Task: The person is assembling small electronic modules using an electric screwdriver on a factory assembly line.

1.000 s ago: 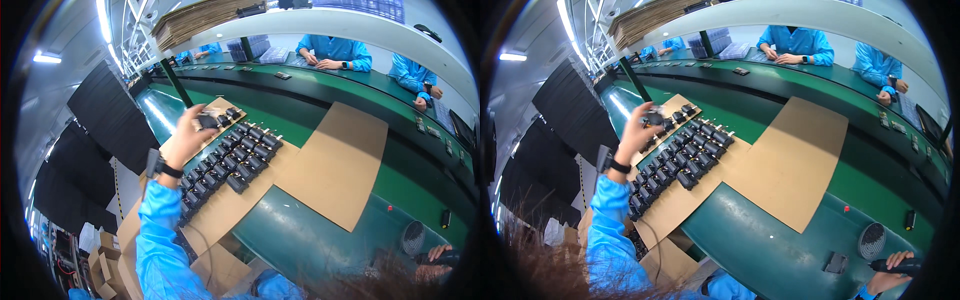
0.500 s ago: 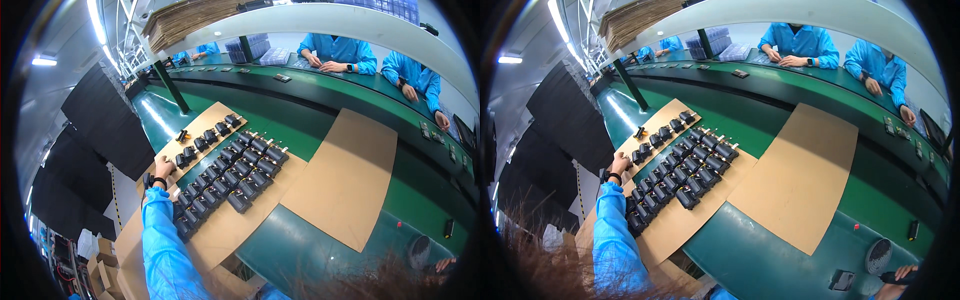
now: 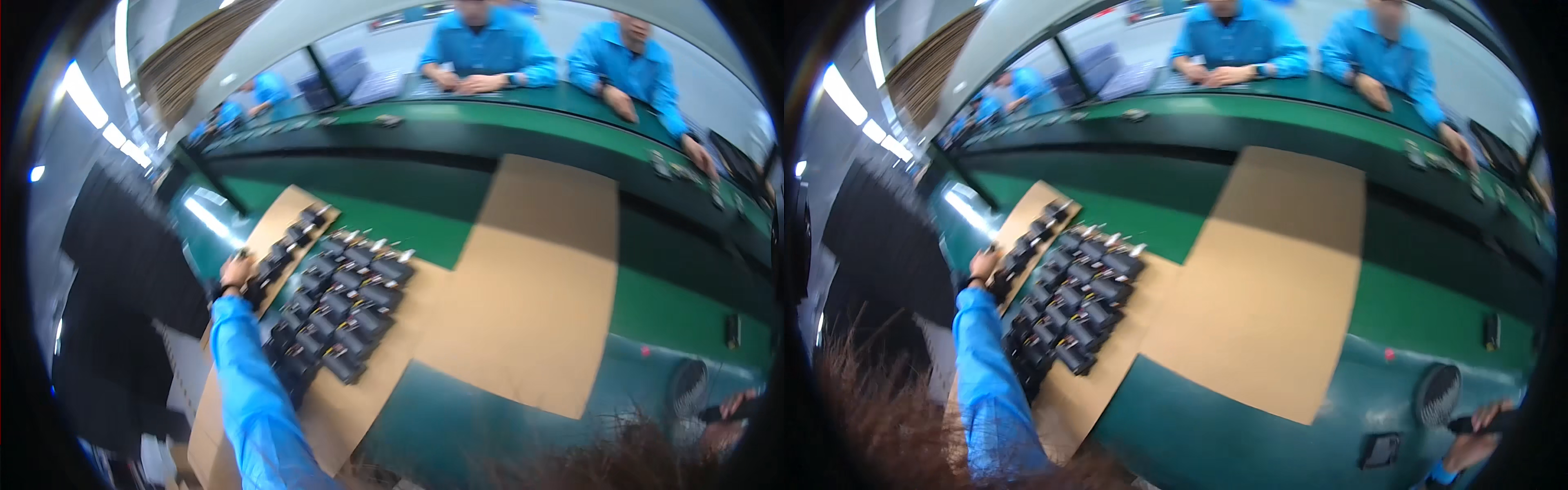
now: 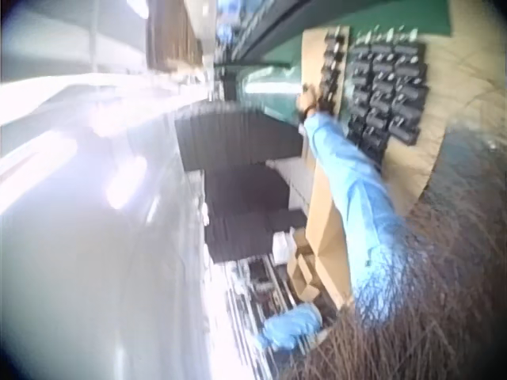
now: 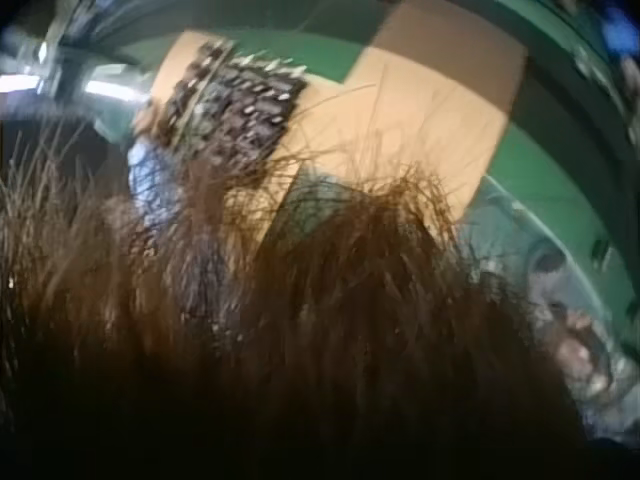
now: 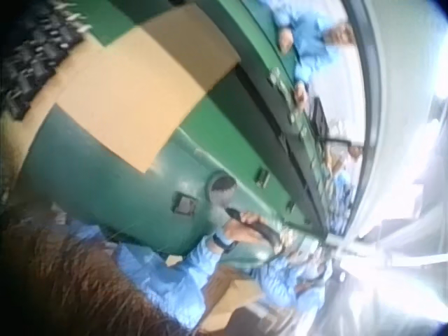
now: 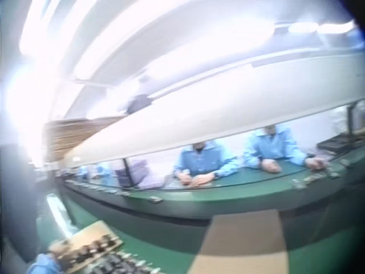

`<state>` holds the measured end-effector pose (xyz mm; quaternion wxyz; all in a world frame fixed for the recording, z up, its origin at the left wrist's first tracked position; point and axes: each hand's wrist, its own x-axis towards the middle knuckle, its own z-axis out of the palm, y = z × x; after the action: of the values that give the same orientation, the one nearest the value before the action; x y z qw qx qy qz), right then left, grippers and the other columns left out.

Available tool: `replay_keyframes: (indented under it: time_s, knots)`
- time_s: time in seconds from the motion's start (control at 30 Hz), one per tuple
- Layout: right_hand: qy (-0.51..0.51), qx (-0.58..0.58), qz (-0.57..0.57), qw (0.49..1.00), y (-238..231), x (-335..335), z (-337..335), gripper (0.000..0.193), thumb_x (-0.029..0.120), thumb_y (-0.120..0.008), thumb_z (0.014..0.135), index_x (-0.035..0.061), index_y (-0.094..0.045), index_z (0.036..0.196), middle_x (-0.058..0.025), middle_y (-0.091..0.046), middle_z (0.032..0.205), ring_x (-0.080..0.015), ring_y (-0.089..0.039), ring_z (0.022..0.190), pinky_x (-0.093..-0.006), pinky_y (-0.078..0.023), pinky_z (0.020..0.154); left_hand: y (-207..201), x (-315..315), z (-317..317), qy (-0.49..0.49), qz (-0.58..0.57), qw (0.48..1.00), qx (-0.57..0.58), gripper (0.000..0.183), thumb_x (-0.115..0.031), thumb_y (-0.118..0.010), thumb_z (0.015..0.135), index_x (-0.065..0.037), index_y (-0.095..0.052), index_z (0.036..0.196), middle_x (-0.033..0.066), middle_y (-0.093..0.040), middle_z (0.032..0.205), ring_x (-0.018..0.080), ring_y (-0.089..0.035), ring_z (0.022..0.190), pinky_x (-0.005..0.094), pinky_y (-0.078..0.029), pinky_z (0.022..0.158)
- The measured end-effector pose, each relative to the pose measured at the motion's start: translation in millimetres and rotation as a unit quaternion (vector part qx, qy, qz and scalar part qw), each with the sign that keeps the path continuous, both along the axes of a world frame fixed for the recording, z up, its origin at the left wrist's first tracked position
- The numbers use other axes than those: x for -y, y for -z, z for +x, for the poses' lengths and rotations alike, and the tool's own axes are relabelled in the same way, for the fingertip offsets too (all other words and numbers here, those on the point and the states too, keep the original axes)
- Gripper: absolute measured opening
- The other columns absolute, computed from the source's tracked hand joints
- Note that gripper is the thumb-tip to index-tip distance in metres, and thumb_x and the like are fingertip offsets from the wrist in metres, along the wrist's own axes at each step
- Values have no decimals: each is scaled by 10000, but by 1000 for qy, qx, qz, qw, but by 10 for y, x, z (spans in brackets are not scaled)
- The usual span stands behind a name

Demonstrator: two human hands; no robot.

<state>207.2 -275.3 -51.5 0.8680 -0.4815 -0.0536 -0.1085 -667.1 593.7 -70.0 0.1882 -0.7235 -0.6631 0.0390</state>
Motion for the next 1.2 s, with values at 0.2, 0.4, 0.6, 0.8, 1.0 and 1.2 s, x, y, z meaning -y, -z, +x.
replay_keyframes:
  time_s: [0.2, 0.4, 0.6, 0.8, 1.0, 1.2]
  knots:
    - [-103, 45, 54, 992, -460, -392, -304, 672, 724, -400, 940, 79, -514, 1090, -14, -456, 711, -107, -410, 556, -258, -361, 516, 575, -73, 4, 14, -13, 995, 101, 312, -369, -594, 889, -97, -720, 975, 186, -695, 936, 402, -659, 954, 507, -521, 857]
    - [-99, 100, 7, 990, -497, -322, -374, 773, 799, -226, 926, 80, -503, 991, -17, -445, 637, -135, -436, 496, -290, -392, 508, -27, -200, 365, 17, 53, 998, -41, 292, -266, -589, 893, -16, -736, 927, 207, -668, 932, 398, -633, 978, 501, -503, 872]
    - [-115, 107, 42, 987, -667, -291, -461, 777, 801, -233, 924, 75, -504, 979, -23, -459, 644, -136, -437, 485, -293, -391, 497, -1010, 922, 1868, 177, 61, 968, 170, 259, -131, -579, 880, 33, -667, 1061, 197, -590, 1197, 366, -508, 1202, 432, -378, 1059]
    - [-182, 84, 73, 977, -718, -310, -462, 776, 811, -234, 917, 85, -504, 962, -23, -468, 653, -128, -437, 484, -288, -393, 491, -1971, 3831, 4155, 453, -96, 830, 311, 410, 18, -616, 789, -10, -615, 1198, 144, -483, 1390, 351, -406, 1336, 424, -303, 1138]
    - [-211, 80, 73, 971, -762, -183, -574, 794, 826, -223, 904, 85, -503, 966, -16, -447, 639, -117, -427, 477, -273, -387, 474, -1462, 5155, 5445, 601, -288, 704, 244, 496, -90, -660, 759, -43, -631, 1253, 135, -492, 1358, 373, -382, 1331, 468, -305, 1128]
    - [-232, 68, 105, 965, -775, -214, -545, 785, 812, -216, 917, 83, -503, 960, -14, -449, 625, -115, -424, 464, -271, -387, 456, -1279, 5597, 5769, 596, -347, 712, 134, 567, -142, -636, 781, -54, -583, 1339, 141, -495, 1353, 356, -427, 1267, 454, -359, 1058]
